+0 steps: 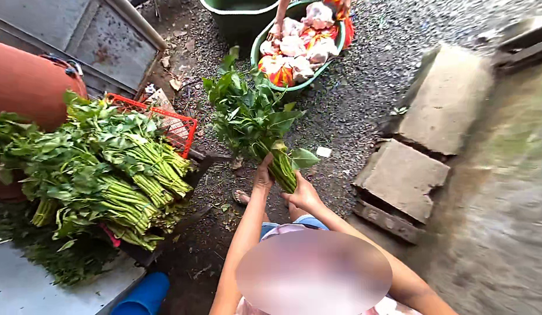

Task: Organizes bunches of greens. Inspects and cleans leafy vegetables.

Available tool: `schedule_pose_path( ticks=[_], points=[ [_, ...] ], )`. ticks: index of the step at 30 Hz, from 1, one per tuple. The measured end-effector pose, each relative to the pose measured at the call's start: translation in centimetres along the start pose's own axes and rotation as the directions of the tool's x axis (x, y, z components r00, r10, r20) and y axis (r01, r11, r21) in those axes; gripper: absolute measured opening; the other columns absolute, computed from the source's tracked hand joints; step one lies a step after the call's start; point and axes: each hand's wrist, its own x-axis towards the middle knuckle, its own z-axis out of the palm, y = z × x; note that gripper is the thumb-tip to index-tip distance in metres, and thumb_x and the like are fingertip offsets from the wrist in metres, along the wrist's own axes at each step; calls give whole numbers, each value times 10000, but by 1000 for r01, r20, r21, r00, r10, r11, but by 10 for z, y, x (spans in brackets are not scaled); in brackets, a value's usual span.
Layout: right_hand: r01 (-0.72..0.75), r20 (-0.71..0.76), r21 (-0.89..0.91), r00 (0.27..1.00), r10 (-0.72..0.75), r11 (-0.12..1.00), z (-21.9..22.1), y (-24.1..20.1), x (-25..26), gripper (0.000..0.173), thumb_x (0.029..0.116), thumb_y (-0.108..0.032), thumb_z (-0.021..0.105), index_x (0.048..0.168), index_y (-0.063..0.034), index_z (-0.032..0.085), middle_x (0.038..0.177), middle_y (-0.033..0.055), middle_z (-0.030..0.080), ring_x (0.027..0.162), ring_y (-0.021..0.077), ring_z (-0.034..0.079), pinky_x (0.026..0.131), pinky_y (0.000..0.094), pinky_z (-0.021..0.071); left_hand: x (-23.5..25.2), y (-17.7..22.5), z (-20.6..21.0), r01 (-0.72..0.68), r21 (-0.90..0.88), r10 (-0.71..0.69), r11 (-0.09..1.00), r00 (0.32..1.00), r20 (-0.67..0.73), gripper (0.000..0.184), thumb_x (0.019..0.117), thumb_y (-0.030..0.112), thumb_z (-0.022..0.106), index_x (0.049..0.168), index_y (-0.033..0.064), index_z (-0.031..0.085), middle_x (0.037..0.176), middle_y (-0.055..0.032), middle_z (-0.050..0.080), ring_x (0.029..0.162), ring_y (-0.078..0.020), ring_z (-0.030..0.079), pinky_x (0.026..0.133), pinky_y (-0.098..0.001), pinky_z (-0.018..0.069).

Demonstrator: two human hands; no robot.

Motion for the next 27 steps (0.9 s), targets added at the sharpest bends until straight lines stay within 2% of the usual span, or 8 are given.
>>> schedule_pose_path(
  ticks=[3,6,9,13,17,21,23,27],
  points=[
    [109,-79,130,992,-99,986,-16,15,12,1045,731,-699,760,1508,-65,465,1376,202,584,1246,340,581,1060,556,468,2,-8,10,-40,52,45,998,995,-94,615,916,372,749,1408,106,493,1194,-95,684,1048,-179,675,918,-395,578],
    [235,-166,292,967,-193,927,-31,1,24,825,862,-569,730,1446,-24,527,1344,195,620,1241,303,601,1050,496,497,2,-11,12,-120,95,132,988,981,-139,633,908,272,775,1429,113,452,1185,-70,663,1021,-145,662,896,-367,579],
    [284,-212,375,953,-217,882,-29,-18,44,631,915,-436,749,1387,-50,586,1282,169,656,1145,272,654,982,477,543,-1,-7,11,-142,93,157,985,972,-177,576,939,240,736,1421,118,445,1135,-66,665,962,-137,664,850,-355,585],
    [339,-293,387,927,-234,857,-13,-42,63,574,909,-403,777,1336,-52,621,1273,177,636,1134,282,641,959,497,544,-2,7,6,-115,65,126,991,971,-203,609,897,455,749,1362,137,518,1118,-39,690,981,-134,677,864,-353,588],
    [388,-358,452,904,-236,803,7,-61,79,401,1002,-309,683,1322,-69,652,1245,119,699,1077,208,701,951,439,582,18,21,-6,-107,82,126,991,954,-274,705,868,427,805,1436,142,501,1268,-93,669,1125,-208,662,952,-421,570],
    [420,-403,484,886,-230,767,18,-86,104,303,1002,-214,677,1260,-56,667,1197,109,710,1072,193,695,950,420,581,50,30,-18,-106,-51,89,993,961,-264,641,842,398,814,1371,138,562,1188,-74,698,1050,-178,685,896,-384,587],
    [417,-391,473,889,-239,776,18,-101,117,270,1013,-184,634,1255,-65,617,1156,102,696,1031,183,684,901,403,580,75,37,-21,-109,-122,74,987,963,-258,586,885,370,787,1361,116,558,1181,-80,692,1052,-179,680,909,-388,587],
    [365,-345,607,921,-180,706,17,-130,145,290,1032,-117,586,1319,-85,554,1160,75,691,1009,149,676,893,365,577,110,59,-23,-108,-146,52,983,939,-341,525,906,356,756,1321,80,590,1151,-114,701,1038,-213,689,913,-416,585]
  ],
)
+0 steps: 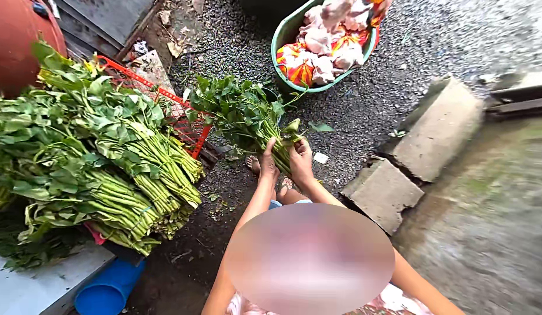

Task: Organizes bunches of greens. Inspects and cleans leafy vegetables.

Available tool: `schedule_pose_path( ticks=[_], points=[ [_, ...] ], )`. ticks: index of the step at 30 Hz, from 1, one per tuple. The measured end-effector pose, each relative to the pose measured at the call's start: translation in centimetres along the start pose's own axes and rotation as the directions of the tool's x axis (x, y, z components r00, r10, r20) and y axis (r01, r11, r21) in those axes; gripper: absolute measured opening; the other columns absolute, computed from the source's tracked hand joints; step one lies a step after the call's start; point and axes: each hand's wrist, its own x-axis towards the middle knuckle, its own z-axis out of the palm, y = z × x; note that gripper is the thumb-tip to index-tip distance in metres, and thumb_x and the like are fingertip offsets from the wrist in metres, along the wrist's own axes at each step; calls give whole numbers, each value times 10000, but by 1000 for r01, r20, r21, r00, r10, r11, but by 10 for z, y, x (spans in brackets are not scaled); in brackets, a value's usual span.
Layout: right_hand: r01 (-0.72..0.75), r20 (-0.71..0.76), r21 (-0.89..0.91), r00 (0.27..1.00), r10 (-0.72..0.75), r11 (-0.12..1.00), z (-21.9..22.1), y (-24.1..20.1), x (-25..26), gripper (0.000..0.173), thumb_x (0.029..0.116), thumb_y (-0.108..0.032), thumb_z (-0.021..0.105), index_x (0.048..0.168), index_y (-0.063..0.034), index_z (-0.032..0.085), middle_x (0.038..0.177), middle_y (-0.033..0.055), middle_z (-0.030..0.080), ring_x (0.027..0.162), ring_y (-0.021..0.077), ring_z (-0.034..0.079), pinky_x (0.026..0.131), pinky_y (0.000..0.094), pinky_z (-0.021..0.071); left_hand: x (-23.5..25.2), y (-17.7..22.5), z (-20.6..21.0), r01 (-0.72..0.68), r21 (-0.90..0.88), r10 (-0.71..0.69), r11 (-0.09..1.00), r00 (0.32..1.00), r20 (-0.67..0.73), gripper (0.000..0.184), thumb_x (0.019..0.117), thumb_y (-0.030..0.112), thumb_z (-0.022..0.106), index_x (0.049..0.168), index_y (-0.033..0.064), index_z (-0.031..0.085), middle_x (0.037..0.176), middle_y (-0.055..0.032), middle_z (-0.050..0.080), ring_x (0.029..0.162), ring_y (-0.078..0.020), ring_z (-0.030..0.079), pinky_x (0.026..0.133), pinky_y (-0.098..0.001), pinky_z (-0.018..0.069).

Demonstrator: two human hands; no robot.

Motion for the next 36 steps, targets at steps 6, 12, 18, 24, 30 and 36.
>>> schedule_pose_path(
  ticks=[6,12,18,24,30,36],
  points=[
    [-107,21,101,994,105,989,28,-19,47,298,1062,-140,495,1347,-82,560,1146,58,690,999,113,659,899,328,560,31,30,3,83,89,-87,993,995,43,596,852,380,800,1334,93,600,1164,-112,709,1059,-225,687,928,-441,578],
    [-191,-145,466,947,287,864,50,-13,85,264,1129,-268,358,1164,-100,559,881,7,656,837,111,678,857,306,580,65,45,16,126,73,-120,989,989,-85,468,887,278,789,1255,41,621,1027,-128,733,918,-231,721,836,-426,610],
    [-330,-202,363,885,419,872,48,6,109,336,1139,-354,291,1081,-125,529,743,-55,501,609,55,532,660,237,538,97,12,17,113,89,-85,990,959,-271,510,901,153,781,1321,-21,550,1088,-177,704,953,-251,709,869,-432,603],
    [-516,-112,342,807,580,785,3,21,133,346,1134,-283,315,984,-88,558,598,-58,396,460,71,391,491,231,424,121,-7,6,209,21,-172,978,856,-488,613,870,222,815,1370,7,533,1186,-203,678,1037,-290,688,884,-470,589],
    [-686,-55,268,690,722,677,-33,17,156,355,1131,-221,310,947,-58,566,576,-64,375,440,59,351,462,220,389,142,-53,14,284,3,-234,959,797,-557,547,869,196,813,1300,-37,570,1081,-220,694,934,-285,701,829,-452,599],
    [-680,-81,272,689,720,681,-61,31,179,398,1136,-217,258,954,-42,567,540,-76,365,420,52,367,464,210,409,170,-96,23,289,-31,-262,957,810,-525,571,850,247,834,1299,-9,589,1096,-197,704,948,-277,708,839,-451,603]
  ],
)
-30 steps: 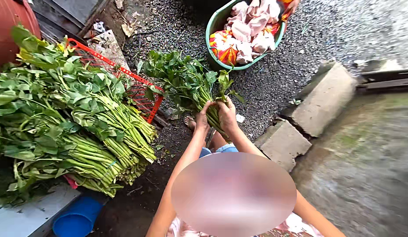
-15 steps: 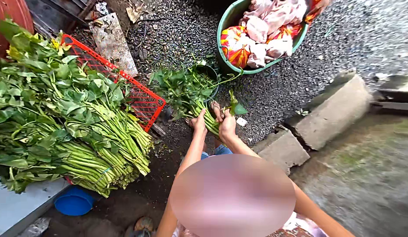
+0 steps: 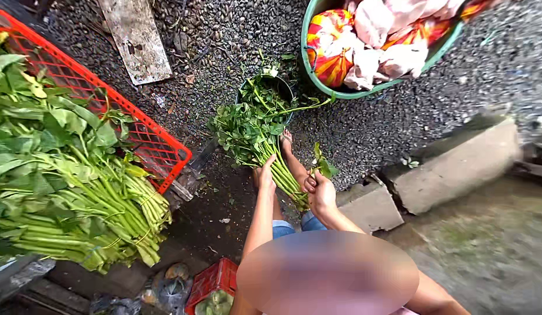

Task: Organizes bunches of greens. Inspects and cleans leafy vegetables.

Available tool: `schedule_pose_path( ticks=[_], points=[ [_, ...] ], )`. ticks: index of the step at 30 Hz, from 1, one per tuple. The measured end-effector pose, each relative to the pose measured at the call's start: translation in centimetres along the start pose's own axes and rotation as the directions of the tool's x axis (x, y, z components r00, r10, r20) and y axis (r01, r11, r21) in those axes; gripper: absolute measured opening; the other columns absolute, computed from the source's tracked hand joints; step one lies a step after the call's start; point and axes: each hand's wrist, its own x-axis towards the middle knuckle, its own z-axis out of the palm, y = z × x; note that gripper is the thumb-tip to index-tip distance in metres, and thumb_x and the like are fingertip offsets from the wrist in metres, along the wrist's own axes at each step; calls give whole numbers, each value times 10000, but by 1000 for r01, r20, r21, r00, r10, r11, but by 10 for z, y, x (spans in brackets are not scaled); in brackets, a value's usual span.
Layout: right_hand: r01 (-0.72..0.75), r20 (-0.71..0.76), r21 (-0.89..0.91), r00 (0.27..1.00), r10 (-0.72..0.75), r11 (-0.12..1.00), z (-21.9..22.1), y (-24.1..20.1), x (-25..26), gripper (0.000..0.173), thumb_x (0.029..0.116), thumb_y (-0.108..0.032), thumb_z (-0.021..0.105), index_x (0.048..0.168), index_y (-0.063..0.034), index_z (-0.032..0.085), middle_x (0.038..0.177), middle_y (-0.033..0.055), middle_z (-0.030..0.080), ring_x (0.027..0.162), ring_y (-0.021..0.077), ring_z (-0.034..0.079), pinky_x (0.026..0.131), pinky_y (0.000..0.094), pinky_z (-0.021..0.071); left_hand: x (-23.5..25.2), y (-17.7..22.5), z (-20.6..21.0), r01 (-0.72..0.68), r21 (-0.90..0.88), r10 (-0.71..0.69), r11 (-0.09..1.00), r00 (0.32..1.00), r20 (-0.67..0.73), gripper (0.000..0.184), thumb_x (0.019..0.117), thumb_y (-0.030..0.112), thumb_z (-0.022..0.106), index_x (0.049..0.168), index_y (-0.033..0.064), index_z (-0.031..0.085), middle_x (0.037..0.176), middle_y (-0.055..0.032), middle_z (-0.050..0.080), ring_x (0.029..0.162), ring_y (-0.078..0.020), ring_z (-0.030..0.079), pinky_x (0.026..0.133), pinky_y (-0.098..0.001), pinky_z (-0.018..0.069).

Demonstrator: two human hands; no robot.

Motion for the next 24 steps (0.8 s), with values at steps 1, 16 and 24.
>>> schedule_pose_path(
  ticks=[1,16,24],
  points=[
    [53,41,-53,998,-51,997,-2,2,4,400,1130,-200,253,946,-47,573,540,-85,370,434,46,374,485,211,413,7,-6,5,8,-22,-8,1000,1000,12,570,857,237,827,1313,0,581,1106,-196,701,954,-277,705,841,-450,600],
    [385,347,-322,898,-270,865,-24,4,-15,237,1075,-276,435,951,-212,627,668,-164,533,600,-27,504,608,186,464,85,-8,-29,55,-206,-69,977,996,-64,396,969,226,689,1304,37,597,1085,-133,704,928,-219,694,822,-404,595],
    [243,322,-836,943,82,492,82,19,245,754,1037,-513,506,1604,-56,309,1600,208,390,1475,319,395,1213,536,321,85,-1,-72,32,-433,42,901,986,159,334,1062,211,323,1185,18,566,889,-126,698,704,-212,701,640,-354,620]
  ],
)
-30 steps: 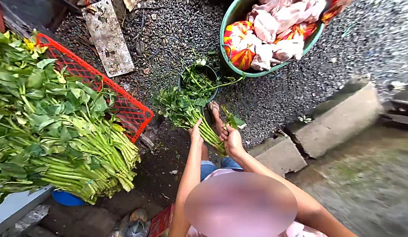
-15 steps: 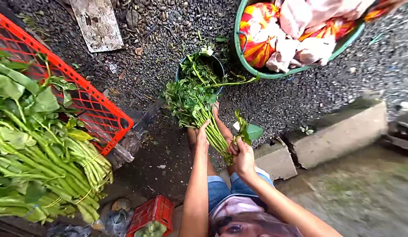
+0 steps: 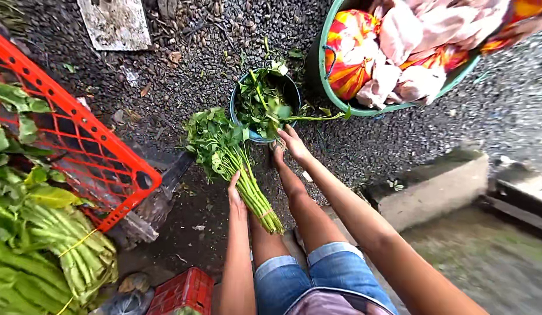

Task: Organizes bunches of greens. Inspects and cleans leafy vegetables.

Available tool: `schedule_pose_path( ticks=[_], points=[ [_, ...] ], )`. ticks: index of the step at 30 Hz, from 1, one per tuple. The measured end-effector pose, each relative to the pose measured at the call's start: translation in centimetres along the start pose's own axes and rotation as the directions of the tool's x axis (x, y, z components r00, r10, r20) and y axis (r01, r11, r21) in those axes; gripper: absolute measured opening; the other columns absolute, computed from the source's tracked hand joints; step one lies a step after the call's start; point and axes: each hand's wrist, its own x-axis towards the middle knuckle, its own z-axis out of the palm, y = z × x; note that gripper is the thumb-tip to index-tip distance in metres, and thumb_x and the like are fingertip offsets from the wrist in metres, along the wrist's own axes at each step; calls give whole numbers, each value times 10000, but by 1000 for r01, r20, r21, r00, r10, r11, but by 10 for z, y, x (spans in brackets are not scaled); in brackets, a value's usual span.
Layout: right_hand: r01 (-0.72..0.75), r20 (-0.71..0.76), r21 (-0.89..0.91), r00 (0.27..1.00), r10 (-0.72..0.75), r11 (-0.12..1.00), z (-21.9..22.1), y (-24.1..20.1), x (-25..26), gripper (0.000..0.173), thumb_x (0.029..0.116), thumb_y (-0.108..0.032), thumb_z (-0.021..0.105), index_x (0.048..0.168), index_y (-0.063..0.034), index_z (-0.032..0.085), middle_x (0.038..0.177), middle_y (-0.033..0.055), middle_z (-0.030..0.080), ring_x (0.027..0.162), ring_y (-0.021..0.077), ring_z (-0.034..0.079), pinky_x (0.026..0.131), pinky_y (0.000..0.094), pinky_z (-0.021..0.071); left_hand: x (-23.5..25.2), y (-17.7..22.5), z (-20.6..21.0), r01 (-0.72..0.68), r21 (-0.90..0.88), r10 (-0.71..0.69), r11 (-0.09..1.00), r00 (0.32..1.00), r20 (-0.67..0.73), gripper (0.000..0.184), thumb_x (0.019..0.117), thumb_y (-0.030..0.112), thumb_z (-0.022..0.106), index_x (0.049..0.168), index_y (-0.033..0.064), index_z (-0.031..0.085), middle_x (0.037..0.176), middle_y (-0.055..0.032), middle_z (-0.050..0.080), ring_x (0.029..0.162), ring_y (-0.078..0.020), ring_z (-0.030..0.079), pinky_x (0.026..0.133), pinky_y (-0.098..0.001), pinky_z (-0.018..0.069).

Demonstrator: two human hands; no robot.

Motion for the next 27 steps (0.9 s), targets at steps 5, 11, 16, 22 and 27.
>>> schedule_pose_path(
  ticks=[5,11,16,22,27],
  points=[
    [-301,-195,453,885,423,839,-1,59,73,643,995,-396,652,1439,36,478,1354,221,598,1180,292,631,985,419,537,-5,-16,-2,75,-77,-65,994,990,122,544,772,165,718,1254,-16,541,980,-137,734,813,-221,747,711,-355,645],
    [221,-613,464,780,131,858,-39,60,150,566,1053,-309,573,1482,21,409,1367,225,565,1189,270,609,993,396,529,25,-30,-13,134,27,-137,991,982,131,509,705,155,818,1141,-20,623,1016,-131,729,887,-200,733,780,-338,627],
    [269,-311,-477,839,-447,837,6,8,174,298,1050,-183,535,1254,-20,679,1202,185,708,1124,333,687,1009,543,533,52,-31,-17,67,197,-86,978,992,89,459,778,81,753,1187,-60,602,1034,-135,720,931,-181,715,847,-332,609],
    [-141,-136,-780,989,56,609,66,21,246,499,963,55,537,1441,89,399,1215,320,648,1142,504,648,890,644,536,86,-20,-30,66,260,-107,963,983,148,589,677,130,861,1172,-70,613,1052,-165,725,966,-224,719,894,-368,599],
    [-82,-122,-748,992,-15,659,42,15,229,432,975,-157,661,1345,47,571,1253,318,639,1165,521,622,919,699,496,78,-11,-25,108,324,-147,940,984,98,577,640,154,858,1131,-26,615,948,-133,747,873,-206,743,827,-375,625]
  ],
)
